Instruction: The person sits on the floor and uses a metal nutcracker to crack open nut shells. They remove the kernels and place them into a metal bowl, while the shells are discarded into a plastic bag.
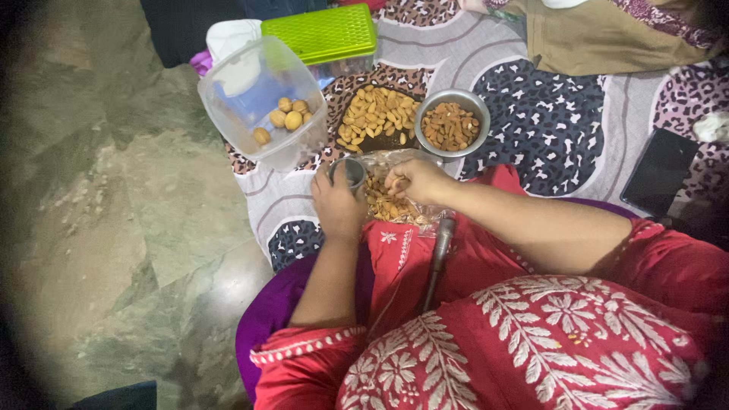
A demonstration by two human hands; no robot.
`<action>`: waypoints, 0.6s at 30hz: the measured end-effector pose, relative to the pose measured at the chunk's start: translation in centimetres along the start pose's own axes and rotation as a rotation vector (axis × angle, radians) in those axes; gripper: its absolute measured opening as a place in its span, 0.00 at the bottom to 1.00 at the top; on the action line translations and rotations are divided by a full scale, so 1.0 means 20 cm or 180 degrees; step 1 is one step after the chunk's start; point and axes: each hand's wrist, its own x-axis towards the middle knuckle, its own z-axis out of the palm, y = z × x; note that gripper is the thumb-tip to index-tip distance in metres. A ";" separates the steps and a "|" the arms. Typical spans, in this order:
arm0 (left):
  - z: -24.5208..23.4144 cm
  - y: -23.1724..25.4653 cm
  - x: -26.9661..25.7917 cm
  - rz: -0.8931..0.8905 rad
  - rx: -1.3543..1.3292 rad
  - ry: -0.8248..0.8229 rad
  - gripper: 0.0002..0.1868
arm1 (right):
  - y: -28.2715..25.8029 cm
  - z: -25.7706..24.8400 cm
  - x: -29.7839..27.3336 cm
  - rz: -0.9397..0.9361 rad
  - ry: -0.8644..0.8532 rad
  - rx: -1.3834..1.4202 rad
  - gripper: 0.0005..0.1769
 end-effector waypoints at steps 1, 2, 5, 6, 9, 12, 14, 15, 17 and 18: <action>0.00 0.04 -0.02 -0.0023 -0.0216 0.0039 0.31 | -0.02 0.00 0.00 -0.0100 -0.0008 0.0165 0.08; 0.00 0.08 -0.05 -0.0045 -0.0431 0.0077 0.26 | -0.04 0.00 0.00 -0.0201 -0.0018 0.0331 0.06; 0.01 0.18 -0.09 -0.0446 -0.1100 -0.0399 0.22 | -0.03 -0.05 -0.01 -0.0300 -0.0072 0.0881 0.05; 0.02 0.20 -0.11 -0.0640 -0.1313 -0.0658 0.22 | -0.02 -0.06 -0.01 -0.0304 -0.0106 0.1081 0.06; 0.02 0.18 -0.14 -0.0363 -0.1787 -0.0514 0.18 | 0.01 -0.05 0.02 0.0300 -0.0175 0.1578 0.06; 0.09 0.10 -0.13 0.0232 -0.2169 -0.0278 0.10 | 0.06 -0.02 0.03 0.0336 -0.0147 0.1574 0.06; 0.13 0.05 -0.12 -0.0185 -0.2450 -0.0475 0.09 | 0.06 0.01 0.03 -0.0158 -0.0156 0.1327 0.06; 0.15 0.03 -0.10 -0.0394 -0.2568 -0.0568 0.09 | 0.05 0.03 0.04 -0.0419 -0.0168 0.1206 0.05; 0.19 -0.01 -0.06 -0.0630 -0.2865 -0.0765 0.09 | 0.02 0.04 0.04 -0.0451 -0.0092 0.0968 0.05; 0.21 -0.03 -0.05 -0.0761 -0.3010 -0.0866 0.09 | 0.01 0.05 0.02 -0.0459 -0.0062 0.0850 0.06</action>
